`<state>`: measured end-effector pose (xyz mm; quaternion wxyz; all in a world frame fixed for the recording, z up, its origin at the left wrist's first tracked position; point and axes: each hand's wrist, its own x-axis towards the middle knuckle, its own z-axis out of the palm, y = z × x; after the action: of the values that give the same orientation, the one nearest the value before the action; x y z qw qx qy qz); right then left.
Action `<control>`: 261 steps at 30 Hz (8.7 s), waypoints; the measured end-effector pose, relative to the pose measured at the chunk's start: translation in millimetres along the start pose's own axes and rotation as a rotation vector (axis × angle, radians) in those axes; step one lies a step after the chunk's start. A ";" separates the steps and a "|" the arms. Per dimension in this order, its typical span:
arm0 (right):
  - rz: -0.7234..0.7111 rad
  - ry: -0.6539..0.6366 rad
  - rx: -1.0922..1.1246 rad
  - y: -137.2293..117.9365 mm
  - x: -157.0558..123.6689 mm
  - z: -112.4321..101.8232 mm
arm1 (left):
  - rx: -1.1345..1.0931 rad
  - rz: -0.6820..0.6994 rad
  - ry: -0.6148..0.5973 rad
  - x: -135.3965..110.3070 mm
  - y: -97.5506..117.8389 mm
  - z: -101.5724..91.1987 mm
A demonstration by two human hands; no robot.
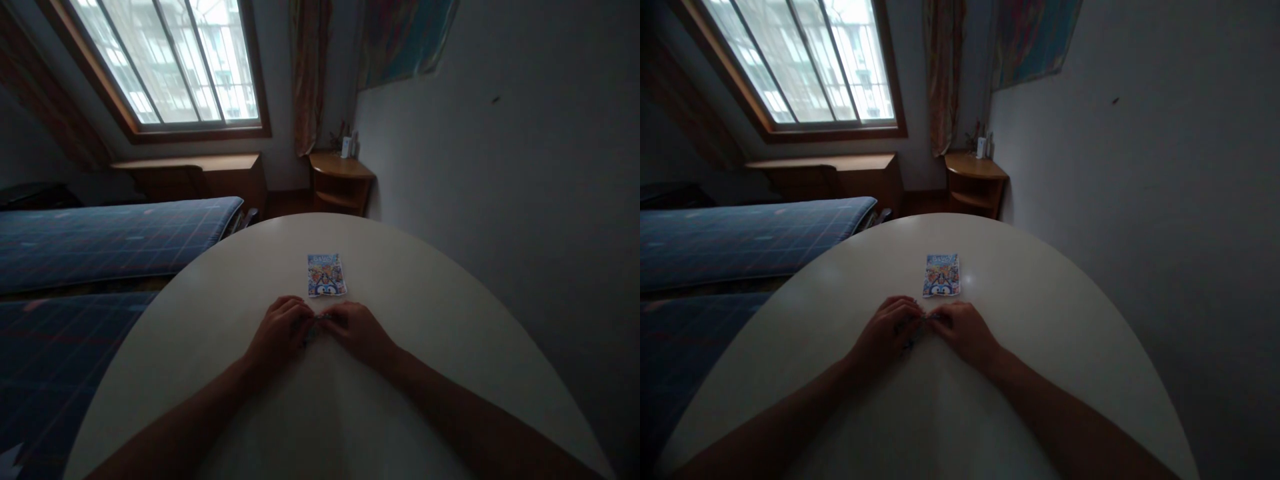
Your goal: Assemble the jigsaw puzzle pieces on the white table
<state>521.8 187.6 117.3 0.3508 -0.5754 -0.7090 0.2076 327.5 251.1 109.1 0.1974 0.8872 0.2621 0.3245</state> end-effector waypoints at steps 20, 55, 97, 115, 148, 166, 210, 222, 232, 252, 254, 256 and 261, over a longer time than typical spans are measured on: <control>-0.001 0.082 -0.068 7.2 -9.3 -7.1 | 0.065 -0.097 0.124 1.1 -2.2 0.5; -0.222 0.084 -0.138 3.7 -11.0 -4.4 | 0.002 -0.007 0.058 -3.3 0.9 6.4; -0.292 0.026 -0.342 -4.5 -7.6 5.4 | 0.276 -0.233 -0.048 -2.6 -30.2 -29.3; -0.015 0.170 -0.266 17.7 -0.3 -12.5 | 0.207 -0.202 0.117 -1.9 -11.2 -19.5; -0.362 -0.006 -0.379 -3.4 -13.7 0.8 | 0.277 -0.019 -0.148 -8.5 12.3 -28.4; -0.386 0.118 -0.429 -13.4 -8.7 7.1 | 0.489 -0.001 -0.471 -11.5 36.6 -58.9; -0.632 -0.061 -0.542 -23.1 -21.3 3.6 | 0.596 -0.363 -0.698 -7.7 47.2 -76.0; -0.532 -0.109 -0.506 -25.1 -23.6 7.0 | 0.548 -0.317 -0.700 -7.7 48.8 -75.1; -0.621 -0.110 -0.556 -17.2 -24.6 -8.6 | 0.535 -0.196 -0.518 -7.9 41.6 -63.2; -0.414 0.006 -0.218 -19.1 -26.7 -15.2 | 0.381 0.235 -0.067 -19.4 37.8 -27.1; -0.396 0.003 -0.187 -19.3 -26.8 -15.0 | 0.373 0.241 -0.054 -19.9 37.5 -27.0; -0.383 0.000 -0.168 -18.8 -26.6 -15.2 | 0.360 0.235 -0.061 -20.4 36.7 -26.8; -0.354 0.014 -0.194 -13.7 -24.2 -19.0 | 0.348 0.143 -0.090 -18.5 30.6 -29.4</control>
<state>528.9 158.8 133.3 0.3297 -0.4745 -0.8132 0.0694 305.8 221.3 137.2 0.0290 0.9379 0.2414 0.2474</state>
